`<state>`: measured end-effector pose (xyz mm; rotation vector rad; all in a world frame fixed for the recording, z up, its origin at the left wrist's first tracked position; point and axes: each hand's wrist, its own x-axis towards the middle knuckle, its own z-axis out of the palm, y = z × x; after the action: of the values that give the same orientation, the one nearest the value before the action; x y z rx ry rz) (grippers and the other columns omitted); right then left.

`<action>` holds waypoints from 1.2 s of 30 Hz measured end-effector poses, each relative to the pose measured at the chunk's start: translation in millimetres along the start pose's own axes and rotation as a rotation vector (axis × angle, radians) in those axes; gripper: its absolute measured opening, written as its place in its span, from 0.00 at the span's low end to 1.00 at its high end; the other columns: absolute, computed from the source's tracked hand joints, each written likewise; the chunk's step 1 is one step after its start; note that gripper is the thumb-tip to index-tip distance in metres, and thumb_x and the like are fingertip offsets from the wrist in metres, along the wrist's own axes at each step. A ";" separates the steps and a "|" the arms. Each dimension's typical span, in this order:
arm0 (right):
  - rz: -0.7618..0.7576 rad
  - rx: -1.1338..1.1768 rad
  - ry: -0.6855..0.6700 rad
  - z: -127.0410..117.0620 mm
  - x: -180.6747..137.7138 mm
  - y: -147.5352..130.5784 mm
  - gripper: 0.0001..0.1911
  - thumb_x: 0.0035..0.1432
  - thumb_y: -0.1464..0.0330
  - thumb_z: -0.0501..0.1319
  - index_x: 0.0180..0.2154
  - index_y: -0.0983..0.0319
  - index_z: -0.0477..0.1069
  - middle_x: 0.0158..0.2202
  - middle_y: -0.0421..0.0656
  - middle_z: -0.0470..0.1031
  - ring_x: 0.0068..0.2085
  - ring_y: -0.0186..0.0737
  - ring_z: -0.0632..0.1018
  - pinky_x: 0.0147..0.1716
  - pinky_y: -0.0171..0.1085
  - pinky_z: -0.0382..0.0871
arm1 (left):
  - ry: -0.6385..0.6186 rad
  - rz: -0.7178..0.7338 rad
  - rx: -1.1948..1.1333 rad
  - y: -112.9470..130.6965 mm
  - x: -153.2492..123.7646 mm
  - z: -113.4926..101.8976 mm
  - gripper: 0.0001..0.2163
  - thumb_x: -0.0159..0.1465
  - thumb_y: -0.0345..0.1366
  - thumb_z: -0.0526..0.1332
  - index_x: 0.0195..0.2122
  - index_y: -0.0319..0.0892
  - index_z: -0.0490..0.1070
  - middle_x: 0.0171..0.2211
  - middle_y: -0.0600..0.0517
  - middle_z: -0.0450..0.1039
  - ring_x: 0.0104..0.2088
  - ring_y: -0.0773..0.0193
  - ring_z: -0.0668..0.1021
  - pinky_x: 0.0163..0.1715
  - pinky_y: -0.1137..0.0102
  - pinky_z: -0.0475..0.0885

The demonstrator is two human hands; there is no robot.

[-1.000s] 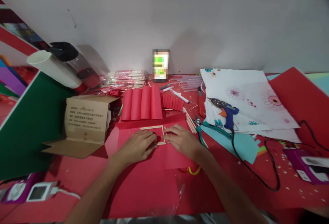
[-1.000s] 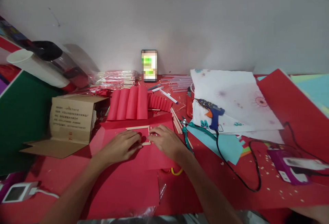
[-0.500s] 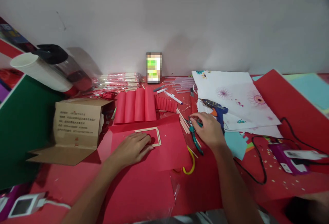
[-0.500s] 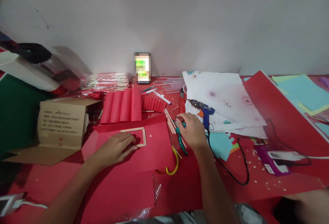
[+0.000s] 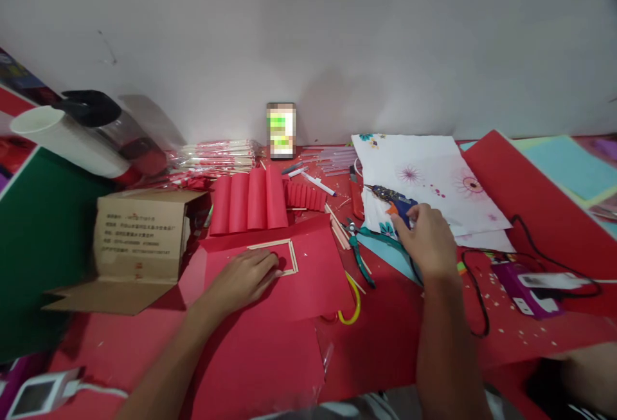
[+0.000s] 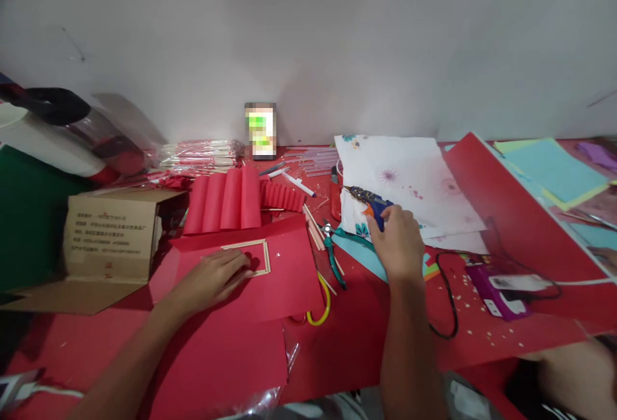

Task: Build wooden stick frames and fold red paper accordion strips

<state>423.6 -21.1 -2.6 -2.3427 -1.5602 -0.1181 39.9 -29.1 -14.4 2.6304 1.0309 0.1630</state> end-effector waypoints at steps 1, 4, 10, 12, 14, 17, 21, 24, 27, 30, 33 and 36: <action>0.028 0.004 -0.033 1.1 1.2 3.4 0.14 0.62 0.56 0.58 0.40 0.59 0.65 0.36 0.48 0.72 0.38 0.50 0.73 0.34 0.41 0.58 | 0.002 0.002 0.003 -0.2 -0.1 0.2 0.12 0.74 0.38 0.50 0.38 0.41 0.69 0.35 0.48 0.75 0.34 0.59 0.76 0.36 0.67 0.66; 0.077 0.057 -0.106 5.1 3.6 7.8 0.15 0.62 0.54 0.58 0.41 0.58 0.63 0.34 0.44 0.71 0.35 0.47 0.72 0.31 0.39 0.56 | 0.015 0.009 0.013 -1.2 -0.5 1.3 0.10 0.73 0.36 0.51 0.38 0.41 0.69 0.34 0.49 0.75 0.35 0.59 0.76 0.36 0.67 0.66; 0.090 0.130 -0.081 2.7 2.0 10.9 0.13 0.62 0.55 0.55 0.40 0.57 0.60 0.31 0.42 0.69 0.33 0.47 0.71 0.31 0.40 0.56 | 0.048 0.016 0.025 -2.7 -1.4 4.4 0.09 0.73 0.36 0.52 0.38 0.42 0.68 0.34 0.50 0.75 0.34 0.60 0.76 0.35 0.67 0.66; 0.096 0.179 -0.018 -1.7 1.1 10.9 0.12 0.62 0.56 0.55 0.40 0.57 0.59 0.31 0.42 0.67 0.33 0.47 0.70 0.32 0.41 0.57 | 0.068 0.017 0.026 -3.4 -1.8 5.9 0.09 0.73 0.36 0.52 0.38 0.42 0.68 0.34 0.50 0.75 0.34 0.61 0.75 0.35 0.67 0.66; 0.097 0.259 0.069 -6.0 0.5 8.1 0.12 0.61 0.57 0.56 0.38 0.57 0.57 0.31 0.42 0.66 0.33 0.46 0.70 0.32 0.41 0.59 | 0.108 0.002 0.041 -4.5 -2.3 7.0 0.08 0.73 0.35 0.53 0.38 0.42 0.69 0.35 0.50 0.74 0.34 0.61 0.75 0.34 0.68 0.66; 0.060 0.562 0.194 -9.7 -0.8 -2.2 0.13 0.62 0.57 0.57 0.37 0.56 0.55 0.30 0.39 0.65 0.29 0.42 0.70 0.30 0.40 0.62 | 0.209 -0.042 0.097 -6.7 -3.4 6.6 0.08 0.73 0.34 0.53 0.40 0.41 0.71 0.36 0.49 0.74 0.35 0.61 0.74 0.35 0.67 0.66; -0.035 1.180 0.150 -10.8 -8.1 -21.2 0.20 0.59 0.58 0.65 0.37 0.54 0.52 0.28 0.33 0.68 0.23 0.37 0.73 0.25 0.37 0.67 | 0.317 -0.092 0.141 -9.5 -4.5 3.9 0.08 0.73 0.33 0.53 0.42 0.41 0.72 0.37 0.49 0.75 0.36 0.61 0.74 0.38 0.67 0.67; -0.074 1.373 -0.007 -11.2 -17.8 -33.9 0.24 0.53 0.63 0.71 0.36 0.54 0.54 0.29 0.34 0.72 0.25 0.36 0.76 0.27 0.37 0.72 | 0.360 -0.109 0.150 -11.6 -4.1 5.3 0.07 0.72 0.32 0.55 0.43 0.42 0.73 0.39 0.49 0.76 0.38 0.61 0.75 0.40 0.66 0.68; -0.076 1.423 -0.171 -10.1 -26.9 -45.2 0.25 0.49 0.66 0.74 0.36 0.55 0.57 0.29 0.33 0.71 0.26 0.34 0.74 0.28 0.34 0.70 | 0.370 -0.113 0.144 -14.3 -2.6 10.3 0.07 0.72 0.32 0.56 0.45 0.42 0.74 0.40 0.49 0.77 0.40 0.61 0.76 0.41 0.66 0.68; -0.081 1.416 -0.265 -7.4 -33.9 -55.0 0.24 0.48 0.68 0.74 0.34 0.56 0.58 0.29 0.33 0.66 0.27 0.31 0.70 0.26 0.30 0.66 | 0.353 -0.117 0.157 -16.4 -0.4 14.9 0.08 0.72 0.33 0.57 0.48 0.43 0.74 0.41 0.50 0.78 0.41 0.60 0.76 0.41 0.65 0.68; -0.111 1.415 -0.393 -4.0 -39.8 -60.8 0.21 0.52 0.67 0.72 0.35 0.56 0.59 0.29 0.34 0.65 0.28 0.31 0.70 0.28 0.30 0.67 | 0.315 -0.126 0.213 -16.9 1.8 16.6 0.08 0.71 0.33 0.57 0.49 0.43 0.74 0.40 0.49 0.78 0.40 0.59 0.76 0.39 0.64 0.68; -0.145 1.457 -0.543 -0.9 -45.2 -62.5 0.18 0.58 0.65 0.69 0.37 0.55 0.58 0.32 0.37 0.70 0.33 0.35 0.75 0.35 0.35 0.72 | 0.288 -0.130 0.261 -16.8 2.6 16.5 0.09 0.70 0.30 0.58 0.49 0.42 0.74 0.41 0.48 0.77 0.41 0.57 0.75 0.39 0.63 0.68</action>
<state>348.8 -39.5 1.0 -1.0832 -1.2206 1.2478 34.6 -19.7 -35.5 2.8160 1.3989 0.4129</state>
